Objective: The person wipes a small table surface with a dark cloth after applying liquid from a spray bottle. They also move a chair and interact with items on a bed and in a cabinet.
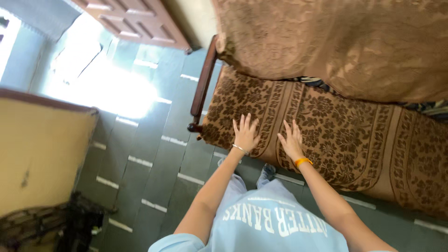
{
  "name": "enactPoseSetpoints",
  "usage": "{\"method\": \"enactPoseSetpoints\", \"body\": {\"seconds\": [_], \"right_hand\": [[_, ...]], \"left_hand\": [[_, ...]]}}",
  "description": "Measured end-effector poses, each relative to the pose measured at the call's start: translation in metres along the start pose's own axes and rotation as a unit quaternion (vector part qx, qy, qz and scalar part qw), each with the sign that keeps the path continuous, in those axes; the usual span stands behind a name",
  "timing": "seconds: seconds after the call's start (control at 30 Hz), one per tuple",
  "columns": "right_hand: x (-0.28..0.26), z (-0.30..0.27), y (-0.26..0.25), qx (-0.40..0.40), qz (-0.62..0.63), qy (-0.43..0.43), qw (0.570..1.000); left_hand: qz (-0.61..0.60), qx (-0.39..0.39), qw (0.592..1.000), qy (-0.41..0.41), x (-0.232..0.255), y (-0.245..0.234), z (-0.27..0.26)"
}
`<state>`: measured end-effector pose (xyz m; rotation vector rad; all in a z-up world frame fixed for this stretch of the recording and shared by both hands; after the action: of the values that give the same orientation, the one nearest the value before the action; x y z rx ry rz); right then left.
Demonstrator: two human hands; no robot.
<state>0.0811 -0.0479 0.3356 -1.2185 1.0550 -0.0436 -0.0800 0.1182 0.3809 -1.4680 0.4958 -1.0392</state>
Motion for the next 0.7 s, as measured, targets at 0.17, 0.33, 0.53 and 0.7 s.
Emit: {"method": "enactPoseSetpoints", "body": {"seconds": [0.17, 0.33, 0.53, 0.7], "right_hand": [[-0.098, 0.031, 0.047, -0.033, 0.063, -0.042, 0.997], [-0.195, 0.069, 0.096, -0.023, 0.126, -0.031, 0.991], [-0.288, 0.083, 0.183, 0.004, 0.168, 0.133, 0.977], [-0.347, 0.1, 0.246, 0.02, 0.242, 0.176, 0.954]], "left_hand": [[0.019, 0.041, 0.998, -0.053, -0.069, -0.052, -0.004], [0.008, 0.056, 0.996, -0.065, -0.141, -0.095, -0.014], [-0.023, 0.084, 0.995, -0.054, -0.273, -0.151, -0.041], [-0.038, 0.084, 0.996, -0.02, -0.346, -0.184, -0.032]]}}
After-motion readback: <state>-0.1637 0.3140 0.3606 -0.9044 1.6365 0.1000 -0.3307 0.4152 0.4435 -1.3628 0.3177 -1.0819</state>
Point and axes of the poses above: each hand's wrist, its own z-axis towards the middle knuckle, its own y-axis out of the palm, x = y × z, the point moved 3 cm from there along z, towards the middle knuckle, and after that the axes turned 6 degrees about x, right-handed, at the moved point
